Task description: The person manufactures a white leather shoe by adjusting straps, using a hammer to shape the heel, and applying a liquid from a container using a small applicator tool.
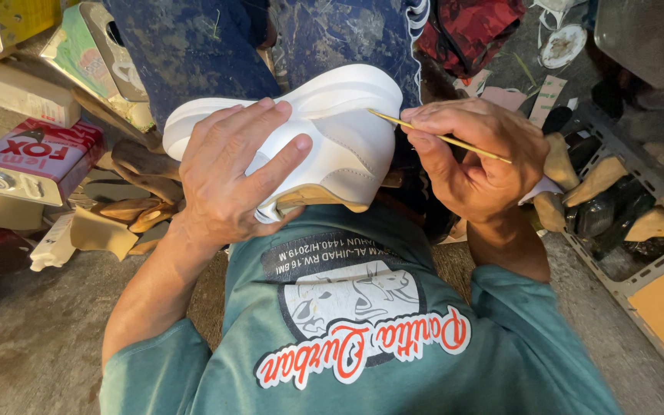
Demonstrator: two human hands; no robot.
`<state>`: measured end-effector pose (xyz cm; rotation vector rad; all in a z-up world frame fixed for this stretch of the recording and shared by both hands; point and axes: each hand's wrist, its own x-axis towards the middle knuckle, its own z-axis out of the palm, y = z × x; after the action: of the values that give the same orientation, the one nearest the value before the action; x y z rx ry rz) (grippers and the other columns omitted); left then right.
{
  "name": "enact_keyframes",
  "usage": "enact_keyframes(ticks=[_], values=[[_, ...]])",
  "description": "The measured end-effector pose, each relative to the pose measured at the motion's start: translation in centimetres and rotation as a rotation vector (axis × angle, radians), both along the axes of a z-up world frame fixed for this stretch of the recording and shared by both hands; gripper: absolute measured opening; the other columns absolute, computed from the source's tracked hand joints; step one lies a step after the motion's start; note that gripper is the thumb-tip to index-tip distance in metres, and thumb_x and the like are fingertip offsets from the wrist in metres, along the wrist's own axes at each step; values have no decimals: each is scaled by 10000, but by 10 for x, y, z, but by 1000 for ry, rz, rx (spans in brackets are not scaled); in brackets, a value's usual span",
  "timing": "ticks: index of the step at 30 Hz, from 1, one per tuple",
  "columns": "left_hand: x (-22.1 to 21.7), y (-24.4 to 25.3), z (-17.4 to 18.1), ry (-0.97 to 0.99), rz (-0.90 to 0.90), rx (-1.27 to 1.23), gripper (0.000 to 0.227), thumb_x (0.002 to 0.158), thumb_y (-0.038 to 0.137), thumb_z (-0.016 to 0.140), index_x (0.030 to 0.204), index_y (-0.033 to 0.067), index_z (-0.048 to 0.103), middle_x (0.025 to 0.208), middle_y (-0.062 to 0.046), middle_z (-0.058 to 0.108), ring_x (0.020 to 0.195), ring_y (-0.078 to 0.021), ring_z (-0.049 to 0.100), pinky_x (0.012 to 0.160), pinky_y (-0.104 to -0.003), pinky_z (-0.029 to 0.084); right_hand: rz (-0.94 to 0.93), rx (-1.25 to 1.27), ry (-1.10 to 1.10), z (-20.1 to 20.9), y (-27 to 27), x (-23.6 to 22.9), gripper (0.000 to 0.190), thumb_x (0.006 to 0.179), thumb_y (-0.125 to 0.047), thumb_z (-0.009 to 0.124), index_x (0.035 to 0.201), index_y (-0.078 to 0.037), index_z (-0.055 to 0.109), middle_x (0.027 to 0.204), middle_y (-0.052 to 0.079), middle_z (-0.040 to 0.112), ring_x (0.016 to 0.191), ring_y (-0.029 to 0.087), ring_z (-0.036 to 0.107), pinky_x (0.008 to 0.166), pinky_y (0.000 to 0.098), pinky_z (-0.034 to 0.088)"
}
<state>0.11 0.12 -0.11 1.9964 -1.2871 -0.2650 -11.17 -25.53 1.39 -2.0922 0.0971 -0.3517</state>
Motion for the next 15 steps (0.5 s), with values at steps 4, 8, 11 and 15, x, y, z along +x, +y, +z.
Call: enact_keyframes(ticks=[4, 8, 11, 15], values=[[0, -1, 0, -5, 4, -5, 515, 1055, 509, 449, 1274, 87, 647, 1276, -266, 673, 1133, -440, 728, 959, -534, 579, 34, -42, 4, 5, -4, 4, 145, 1052, -51, 630, 997, 83, 622, 897, 211, 744, 779, 363, 777, 694, 396, 593], [0, -1, 0, -11, 6, -8, 516, 1057, 506, 441, 1270, 85, 648, 1268, -266, 677, 1125, -441, 732, 955, -532, 581, 67, -57, 22, 11, -6, 6, 151, 1056, -79, 630, 1002, 62, 638, 907, 205, 747, 825, 350, 782, 752, 410, 616], [0, -1, 0, -8, 8, -10, 512, 1057, 503, 443, 1267, 85, 651, 1262, -266, 680, 1121, -441, 734, 950, -532, 581, 74, -92, 10, 14, -5, 7, 145, 1052, -65, 637, 1001, 70, 644, 907, 211, 745, 819, 344, 781, 746, 406, 628], [0, -1, -1, -4, 2, 0, 504, 1054, 501, 461, 1277, 89, 645, 1264, -265, 680, 1126, -439, 732, 953, -533, 579, 52, -151, 35, 20, -3, 5, 124, 1049, -52, 650, 1009, 65, 648, 921, 202, 750, 813, 337, 777, 740, 404, 610]])
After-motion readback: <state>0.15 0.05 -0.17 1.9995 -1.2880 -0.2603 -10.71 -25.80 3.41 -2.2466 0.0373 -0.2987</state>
